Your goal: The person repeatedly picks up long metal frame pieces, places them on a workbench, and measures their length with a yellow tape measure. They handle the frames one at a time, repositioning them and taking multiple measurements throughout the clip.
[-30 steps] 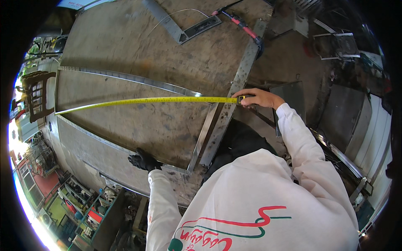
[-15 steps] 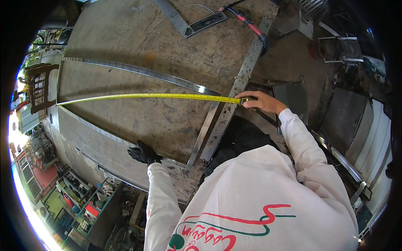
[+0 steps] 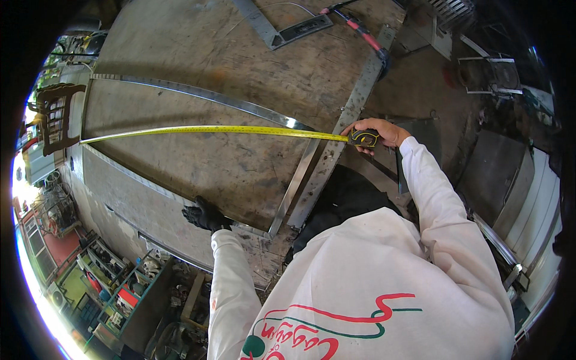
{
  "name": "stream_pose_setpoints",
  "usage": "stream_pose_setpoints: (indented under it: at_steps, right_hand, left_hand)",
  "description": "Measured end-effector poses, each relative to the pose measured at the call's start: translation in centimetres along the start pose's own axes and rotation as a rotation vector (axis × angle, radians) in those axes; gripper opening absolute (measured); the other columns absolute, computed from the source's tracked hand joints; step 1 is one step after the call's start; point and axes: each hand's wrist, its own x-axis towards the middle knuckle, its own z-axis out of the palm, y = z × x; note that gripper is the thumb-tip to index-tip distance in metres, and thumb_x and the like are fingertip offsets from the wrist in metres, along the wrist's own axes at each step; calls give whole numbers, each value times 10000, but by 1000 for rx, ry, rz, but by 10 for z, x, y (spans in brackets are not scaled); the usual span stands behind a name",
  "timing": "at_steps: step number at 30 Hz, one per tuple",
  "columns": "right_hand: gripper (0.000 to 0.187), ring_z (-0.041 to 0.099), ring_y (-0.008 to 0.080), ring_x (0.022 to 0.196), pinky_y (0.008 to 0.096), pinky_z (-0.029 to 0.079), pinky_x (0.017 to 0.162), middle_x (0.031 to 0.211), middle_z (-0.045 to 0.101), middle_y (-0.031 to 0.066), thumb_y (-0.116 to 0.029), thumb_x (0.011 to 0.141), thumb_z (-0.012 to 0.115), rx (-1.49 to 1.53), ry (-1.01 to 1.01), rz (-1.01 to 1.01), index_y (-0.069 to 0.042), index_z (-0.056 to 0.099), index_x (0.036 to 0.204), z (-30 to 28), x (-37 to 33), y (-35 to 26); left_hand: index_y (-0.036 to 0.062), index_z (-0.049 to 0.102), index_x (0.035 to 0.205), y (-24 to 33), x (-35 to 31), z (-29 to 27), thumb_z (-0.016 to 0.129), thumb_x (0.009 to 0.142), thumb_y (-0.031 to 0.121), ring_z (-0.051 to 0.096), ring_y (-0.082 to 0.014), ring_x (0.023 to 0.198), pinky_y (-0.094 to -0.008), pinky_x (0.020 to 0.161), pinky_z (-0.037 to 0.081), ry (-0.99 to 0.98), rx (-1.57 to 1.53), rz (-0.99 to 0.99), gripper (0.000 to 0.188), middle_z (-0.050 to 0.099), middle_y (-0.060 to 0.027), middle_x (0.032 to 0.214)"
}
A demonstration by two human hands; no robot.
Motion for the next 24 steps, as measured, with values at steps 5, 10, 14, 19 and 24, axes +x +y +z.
stream_pose_setpoints:
  at_steps: [5,10,14,19,24]
  right_hand:
    - [556,645,143,632,285,524,554,814,688,93,-469,982,535,11,12,-2,-51,643,1332,-1,0,-1]
    - [546,660,173,810,295,537,750,969,688,108,-391,922,606,-204,88,-86,-69,619,1362,5,-4,-8]
    - [562,607,229,1086,338,450,1005,1204,640,101,-302,856,717,-581,280,-301,-131,600,1379,23,-16,-5]
    - [615,556,313,1153,390,429,1053,1183,578,130,-284,796,781,-904,409,-410,-184,574,1366,48,-27,6]
    - [625,550,343,1142,426,453,1030,1158,544,134,-295,792,790,-1003,528,-419,-223,556,1367,60,-26,17]
  left_hand:
    - [-58,307,1556,-3,1,3,544,1011,556,163,-338,1559,-438,1262,138,11,-37,-19,855,256,-227,1654]
    - [-56,307,1557,-6,3,7,537,1015,552,169,-345,1556,-440,1262,136,13,-42,-26,847,259,-228,1653]
    - [-51,308,1559,-6,2,5,532,1019,543,174,-351,1553,-450,1262,130,-3,3,-19,834,261,-230,1651]
    - [-43,305,1563,-3,-1,1,505,1019,566,179,-355,1551,-463,1258,135,0,62,10,841,258,-227,1653]
    - [-40,298,1567,0,-1,0,489,1021,577,175,-358,1552,-466,1258,131,1,45,10,846,251,-226,1656]
